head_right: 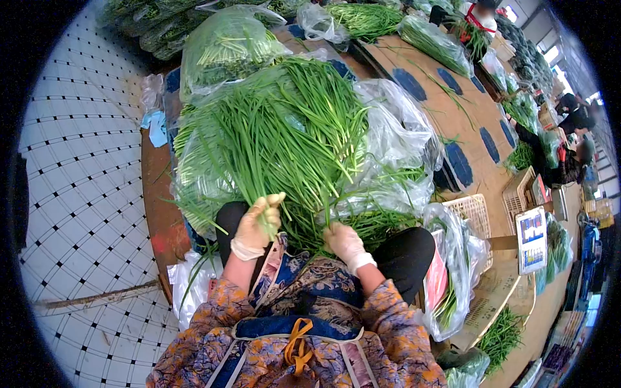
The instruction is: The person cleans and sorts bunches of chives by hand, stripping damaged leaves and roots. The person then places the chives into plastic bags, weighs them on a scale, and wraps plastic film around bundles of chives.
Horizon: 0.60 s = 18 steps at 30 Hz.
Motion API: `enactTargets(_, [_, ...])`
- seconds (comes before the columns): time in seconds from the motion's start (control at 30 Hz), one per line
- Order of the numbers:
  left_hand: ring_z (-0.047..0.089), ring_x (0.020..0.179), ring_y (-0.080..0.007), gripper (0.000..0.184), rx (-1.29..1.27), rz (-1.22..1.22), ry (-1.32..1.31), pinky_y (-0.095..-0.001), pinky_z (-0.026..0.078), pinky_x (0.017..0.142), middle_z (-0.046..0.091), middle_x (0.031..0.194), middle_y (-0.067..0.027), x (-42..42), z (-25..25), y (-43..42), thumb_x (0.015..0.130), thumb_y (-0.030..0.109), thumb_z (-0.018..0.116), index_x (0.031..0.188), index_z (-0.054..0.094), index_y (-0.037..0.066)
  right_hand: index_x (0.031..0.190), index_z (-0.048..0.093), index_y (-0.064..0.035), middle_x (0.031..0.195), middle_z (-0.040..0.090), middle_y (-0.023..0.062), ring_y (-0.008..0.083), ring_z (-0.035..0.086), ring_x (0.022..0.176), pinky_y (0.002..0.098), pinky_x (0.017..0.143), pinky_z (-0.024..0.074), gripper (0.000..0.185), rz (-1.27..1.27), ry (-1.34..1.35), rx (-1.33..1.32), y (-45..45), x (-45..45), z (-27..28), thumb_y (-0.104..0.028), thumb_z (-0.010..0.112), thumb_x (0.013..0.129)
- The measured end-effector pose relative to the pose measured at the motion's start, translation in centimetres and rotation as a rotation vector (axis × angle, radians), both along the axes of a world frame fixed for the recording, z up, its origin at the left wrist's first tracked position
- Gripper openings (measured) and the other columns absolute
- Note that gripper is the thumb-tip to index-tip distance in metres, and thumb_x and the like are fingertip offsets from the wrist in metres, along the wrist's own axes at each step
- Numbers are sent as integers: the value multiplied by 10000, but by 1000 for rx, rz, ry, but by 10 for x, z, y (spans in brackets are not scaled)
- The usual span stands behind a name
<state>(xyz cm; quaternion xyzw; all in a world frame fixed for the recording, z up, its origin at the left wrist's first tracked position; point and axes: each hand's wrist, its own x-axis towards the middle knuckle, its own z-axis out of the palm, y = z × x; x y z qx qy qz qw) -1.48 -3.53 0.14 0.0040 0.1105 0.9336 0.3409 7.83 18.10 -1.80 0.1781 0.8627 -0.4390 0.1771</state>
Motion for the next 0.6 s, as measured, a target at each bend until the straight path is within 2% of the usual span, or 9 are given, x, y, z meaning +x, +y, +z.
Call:
enactTargets(0.07, [478, 586, -82, 360, 99, -35, -147, -213, 470, 572, 525, 1149, -169, -3, 15, -15, 901, 198, 474, 1172, 470, -39, 867, 610, -8, 784, 624, 155, 298, 608, 757, 379, 694, 471, 307, 503, -196, 420, 15, 16, -8, -300, 526, 826])
enactTargets(0.13, [437, 542, -73, 409, 116, -23, -199, -202, 448, 514, 559, 1048, -157, -4, 21, -20, 914, 190, 447, 1246, 385, -40, 912, 628, -31, 865, 617, 188, 345, 571, 887, 413, 784, 438, 366, 557, -431, 429, 4, 8, 22, -368, 526, 810])
enactTargets(0.2, [450, 545, -75, 400, 194, -43, -187, -191, 437, 472, 571, 944, -134, -3, -3, -24, 912, 168, 448, 1244, 381, -46, 896, 625, -20, 828, 620, 179, 315, 599, 808, 386, 735, 458, 336, 378, -39, 286, -10, -2, 32, -334, 528, 825])
enactTargets(0.27, [455, 544, -77, 378, 116, 13, -165, -186, 425, 440, 568, 870, -110, 2, -5, -24, 914, 152, 441, 1240, 390, -32, 949, 593, -42, 889, 607, 207, 347, 575, 871, 408, 771, 442, 340, 239, 92, 13, -24, -21, 34, -352, 523, 828])
enactTargets(0.37, [472, 562, -86, 354, 85, 59, -145, -204, 449, 467, 571, 876, -105, 2, 0, -27, 915, 155, 442, 1233, 414, 2, 976, 583, -40, 920, 603, 210, 349, 567, 901, 405, 788, 436, 346, 219, 144, -10, -43, -42, 45, -348, 525, 829])
enactTargets(0.47, [489, 579, -83, 371, 49, 94, -74, -196, 434, 483, 589, 893, -82, 3, 26, -33, 892, 171, 492, 1222, 434, 9, 1014, 556, -12, 949, 603, 210, 351, 562, 934, 387, 806, 434, 407, 253, 95, 196, -49, -55, 18, -376, 524, 833])
enactTargets(0.53, [504, 616, -105, 391, 102, 103, -25, -232, 458, 552, 588, 952, -88, 5, 30, -33, 884, 190, 511, 1230, 433, 24, 1098, 509, 34, 909, 630, 156, 263, 584, 911, 329, 805, 444, 500, 213, -23, 139, -56, -61, -12, -393, 547, 840])
enactTargets(0.57, [514, 629, -114, 393, 48, 161, 14, -249, 463, 583, 592, 970, -89, 7, 33, -31, 877, 188, 524, 1229, 440, 34, 1064, 515, 32, 877, 641, 130, 238, 605, 838, 310, 753, 469, 447, 135, -9, -91, -59, -63, -42, -369, 522, 867])
enactTargets(0.6, [523, 642, -122, 396, -6, 218, 57, -266, 468, 613, 596, 988, -91, 7, 35, -29, 870, 187, 537, 1227, 446, 43, 1064, 515, 32, 877, 641, 130, 238, 605, 838, 310, 753, 469, 447, 135, -8, -94, -63, -65, -38, -369, 522, 867])
